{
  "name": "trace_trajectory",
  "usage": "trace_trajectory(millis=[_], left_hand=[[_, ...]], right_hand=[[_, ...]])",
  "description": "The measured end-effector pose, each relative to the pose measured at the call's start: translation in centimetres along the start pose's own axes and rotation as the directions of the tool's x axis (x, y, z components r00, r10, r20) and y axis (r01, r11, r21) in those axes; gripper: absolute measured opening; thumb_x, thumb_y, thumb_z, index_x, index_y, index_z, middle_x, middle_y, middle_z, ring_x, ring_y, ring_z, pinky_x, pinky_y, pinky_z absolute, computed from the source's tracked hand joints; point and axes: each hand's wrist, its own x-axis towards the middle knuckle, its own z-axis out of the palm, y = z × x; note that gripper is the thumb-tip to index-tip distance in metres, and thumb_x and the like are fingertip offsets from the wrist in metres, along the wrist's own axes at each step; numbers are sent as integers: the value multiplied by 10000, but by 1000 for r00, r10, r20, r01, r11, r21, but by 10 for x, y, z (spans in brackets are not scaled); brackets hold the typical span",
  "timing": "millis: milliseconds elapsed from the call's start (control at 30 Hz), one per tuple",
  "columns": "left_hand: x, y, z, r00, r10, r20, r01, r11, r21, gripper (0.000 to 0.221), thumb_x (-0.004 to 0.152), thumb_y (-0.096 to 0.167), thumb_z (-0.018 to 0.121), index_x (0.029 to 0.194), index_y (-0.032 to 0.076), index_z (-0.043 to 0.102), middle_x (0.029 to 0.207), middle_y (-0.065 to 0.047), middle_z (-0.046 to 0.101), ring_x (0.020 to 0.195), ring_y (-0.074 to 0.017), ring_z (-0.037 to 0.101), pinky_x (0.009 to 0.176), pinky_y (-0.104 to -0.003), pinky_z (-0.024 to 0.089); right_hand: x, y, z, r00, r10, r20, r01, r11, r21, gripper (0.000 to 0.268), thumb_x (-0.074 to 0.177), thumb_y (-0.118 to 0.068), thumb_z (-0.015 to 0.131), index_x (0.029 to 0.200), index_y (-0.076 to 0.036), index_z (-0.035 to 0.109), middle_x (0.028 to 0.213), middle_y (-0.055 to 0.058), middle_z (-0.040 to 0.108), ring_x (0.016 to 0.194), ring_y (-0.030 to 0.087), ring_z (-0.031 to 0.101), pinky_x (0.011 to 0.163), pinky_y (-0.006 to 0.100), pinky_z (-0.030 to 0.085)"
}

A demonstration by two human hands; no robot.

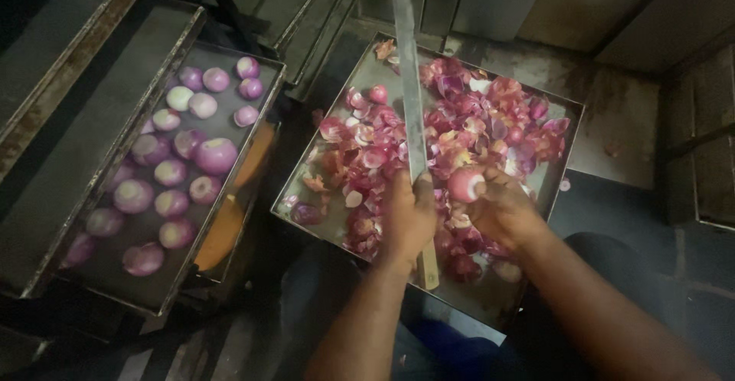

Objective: The person peels the skin off red onions by hand using a long blade, placing the peeled onions in a metal tray and the skins in another tray.

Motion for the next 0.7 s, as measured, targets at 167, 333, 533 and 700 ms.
trace_trajectory(millis=[167, 333, 533, 700], left_hand=[[-15, 13, -8, 973, 124, 194, -128, 992, 7, 238, 1040, 265, 545, 995, 40, 604, 798, -120, 680, 692, -294, 694, 612, -463, 536], [-18, 6, 3, 920, 387, 69, -391, 886, 251, 191, 1007, 221, 589, 970, 34, 585, 835, -169, 648, 742, -373, 647, 657, -506, 492], [-6, 12, -7, 988, 147, 50, -147, 989, 12, 180, 1012, 208, 576, 983, 33, 603, 841, -164, 661, 781, -348, 673, 693, -493, 524], [-20, 6, 1, 864, 499, 68, -503, 852, 144, 198, 1046, 205, 594, 1022, 12, 558, 979, -215, 630, 873, -407, 632, 737, -523, 496]], right_hand=[[2, 0, 10, 994, -58, -95, 54, 998, -42, 327, 897, -154, 769, 1187, -85, 635, 1072, 97, 723, 954, 230, 688, 849, 416, 547], [4, 8, 5, 985, -104, -136, 86, 987, -135, 280, 910, -168, 755, 1134, -38, 648, 1057, 96, 732, 976, 226, 698, 946, 420, 555], [4, 10, 14, 983, -70, -172, 55, 994, -91, 221, 928, -129, 748, 1095, -48, 629, 1029, 86, 729, 918, 251, 682, 812, 493, 510], [5, 9, 22, 985, -131, -110, 126, 991, -55, 249, 922, -117, 750, 1139, -107, 629, 1057, 61, 717, 1002, 212, 685, 957, 444, 545]])
